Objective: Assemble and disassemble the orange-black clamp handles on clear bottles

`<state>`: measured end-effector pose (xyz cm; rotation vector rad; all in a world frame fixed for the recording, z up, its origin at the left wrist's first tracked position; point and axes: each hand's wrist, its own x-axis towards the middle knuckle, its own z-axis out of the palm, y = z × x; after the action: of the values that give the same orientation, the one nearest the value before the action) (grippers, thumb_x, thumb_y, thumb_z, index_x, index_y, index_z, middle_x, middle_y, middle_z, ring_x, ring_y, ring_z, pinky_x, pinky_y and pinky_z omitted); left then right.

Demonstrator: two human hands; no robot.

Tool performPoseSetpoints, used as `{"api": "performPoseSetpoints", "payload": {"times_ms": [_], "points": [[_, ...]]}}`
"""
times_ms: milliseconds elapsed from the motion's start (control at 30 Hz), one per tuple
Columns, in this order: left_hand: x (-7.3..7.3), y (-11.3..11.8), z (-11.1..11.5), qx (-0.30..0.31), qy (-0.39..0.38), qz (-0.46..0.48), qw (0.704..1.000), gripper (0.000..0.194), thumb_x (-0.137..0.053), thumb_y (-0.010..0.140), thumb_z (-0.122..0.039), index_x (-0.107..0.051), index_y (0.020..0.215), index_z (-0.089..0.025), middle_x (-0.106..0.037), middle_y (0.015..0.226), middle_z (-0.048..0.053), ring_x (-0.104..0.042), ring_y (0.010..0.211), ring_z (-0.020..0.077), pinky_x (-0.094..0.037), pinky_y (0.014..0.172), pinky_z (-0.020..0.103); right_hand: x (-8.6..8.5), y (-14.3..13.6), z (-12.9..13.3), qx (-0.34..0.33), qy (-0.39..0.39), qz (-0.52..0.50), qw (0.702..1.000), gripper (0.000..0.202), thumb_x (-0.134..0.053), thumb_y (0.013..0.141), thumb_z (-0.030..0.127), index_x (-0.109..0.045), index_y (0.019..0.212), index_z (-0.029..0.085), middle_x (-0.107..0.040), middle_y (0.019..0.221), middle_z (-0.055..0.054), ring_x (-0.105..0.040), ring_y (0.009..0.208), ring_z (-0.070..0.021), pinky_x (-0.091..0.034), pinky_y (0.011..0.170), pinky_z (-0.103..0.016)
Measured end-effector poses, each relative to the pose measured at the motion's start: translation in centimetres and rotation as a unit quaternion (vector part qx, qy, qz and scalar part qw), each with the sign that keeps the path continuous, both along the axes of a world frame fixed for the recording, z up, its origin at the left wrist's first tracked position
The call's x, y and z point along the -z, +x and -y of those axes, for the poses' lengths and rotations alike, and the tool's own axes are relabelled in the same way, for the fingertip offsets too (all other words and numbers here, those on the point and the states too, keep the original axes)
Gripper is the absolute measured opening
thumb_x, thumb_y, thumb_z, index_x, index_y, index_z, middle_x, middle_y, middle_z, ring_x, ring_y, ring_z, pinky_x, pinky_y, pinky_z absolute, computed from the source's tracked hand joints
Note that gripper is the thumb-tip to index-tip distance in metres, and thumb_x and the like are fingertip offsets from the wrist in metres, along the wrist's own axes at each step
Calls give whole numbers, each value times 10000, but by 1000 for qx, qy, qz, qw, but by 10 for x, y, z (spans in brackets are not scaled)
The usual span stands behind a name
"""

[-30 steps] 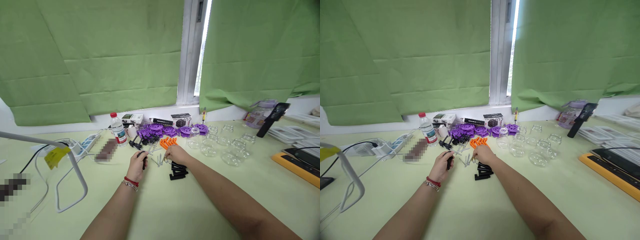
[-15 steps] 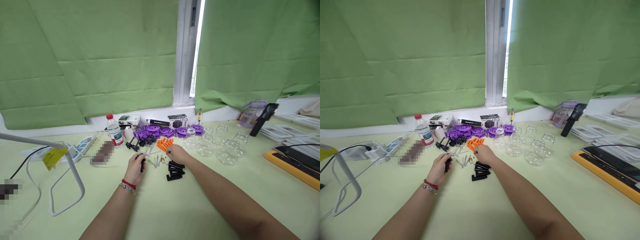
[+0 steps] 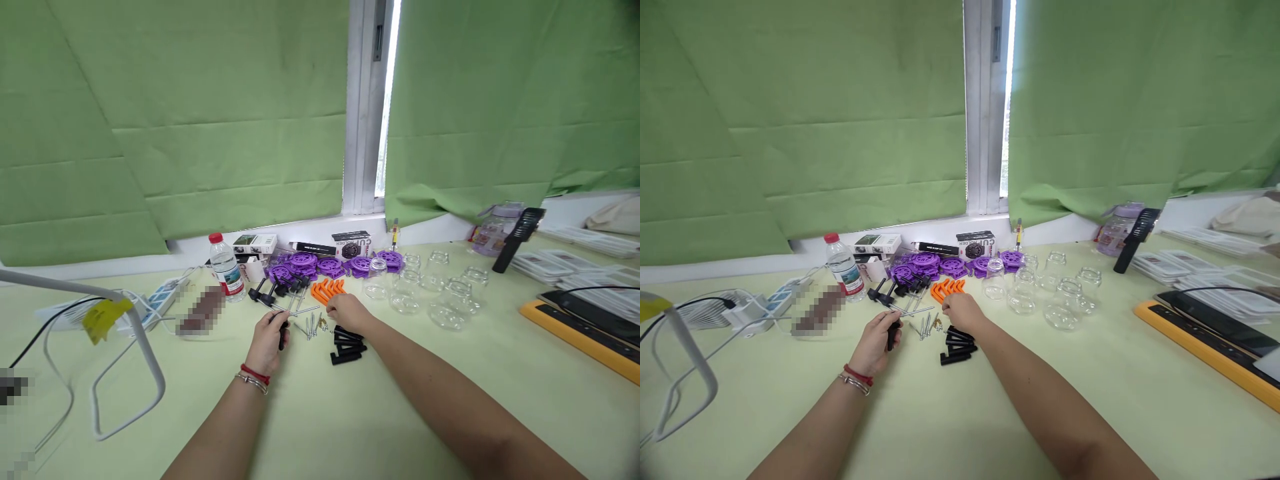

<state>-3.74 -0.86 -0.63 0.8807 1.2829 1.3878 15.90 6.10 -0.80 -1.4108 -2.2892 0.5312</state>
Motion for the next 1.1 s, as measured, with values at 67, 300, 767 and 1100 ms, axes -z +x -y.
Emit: {"api": "performPoseSetpoints", "payload": {"times_ms": [67,300,767,1100], "points": [[-1,0,1,8,-1,2,1000,308,-679,628,-404,-523,745,-166,-524,600,-43,-440,399,54,-249,363,189,-4,6,7,24,-3,-35,999,162,-509,784,189,-670,779,169,-672,822,-62,-572,751,-172,-398,655,-265],[-13,12,13,96,-11,29,995,300,-656,672,-411,-542,775,-153,-580,635,-5,-474,425,74,-308,378,205,-6,36,50,91,-240,-453,854,178,-679,636,251,-608,753,137,-564,594,20,-430,481,-68,-354,508,-228],[-28,40,43,129,1,2,992,267,-647,694,-408,-535,763,-176,-589,651,-8,-491,433,81,-308,383,198,0,52,77,38,-315,-573,756,319,-771,579,391,-608,687,140,-567,633,8,-402,498,-54,-301,492,-216],[-23,42,39,150,-15,-33,988,269,-638,692,-425,-540,747,-181,-580,641,-11,-471,423,79,-290,380,200,1,51,78,55,-274,-520,807,339,-717,631,449,-593,713,145,-557,616,16,-374,488,-58,-289,502,-223]]}}
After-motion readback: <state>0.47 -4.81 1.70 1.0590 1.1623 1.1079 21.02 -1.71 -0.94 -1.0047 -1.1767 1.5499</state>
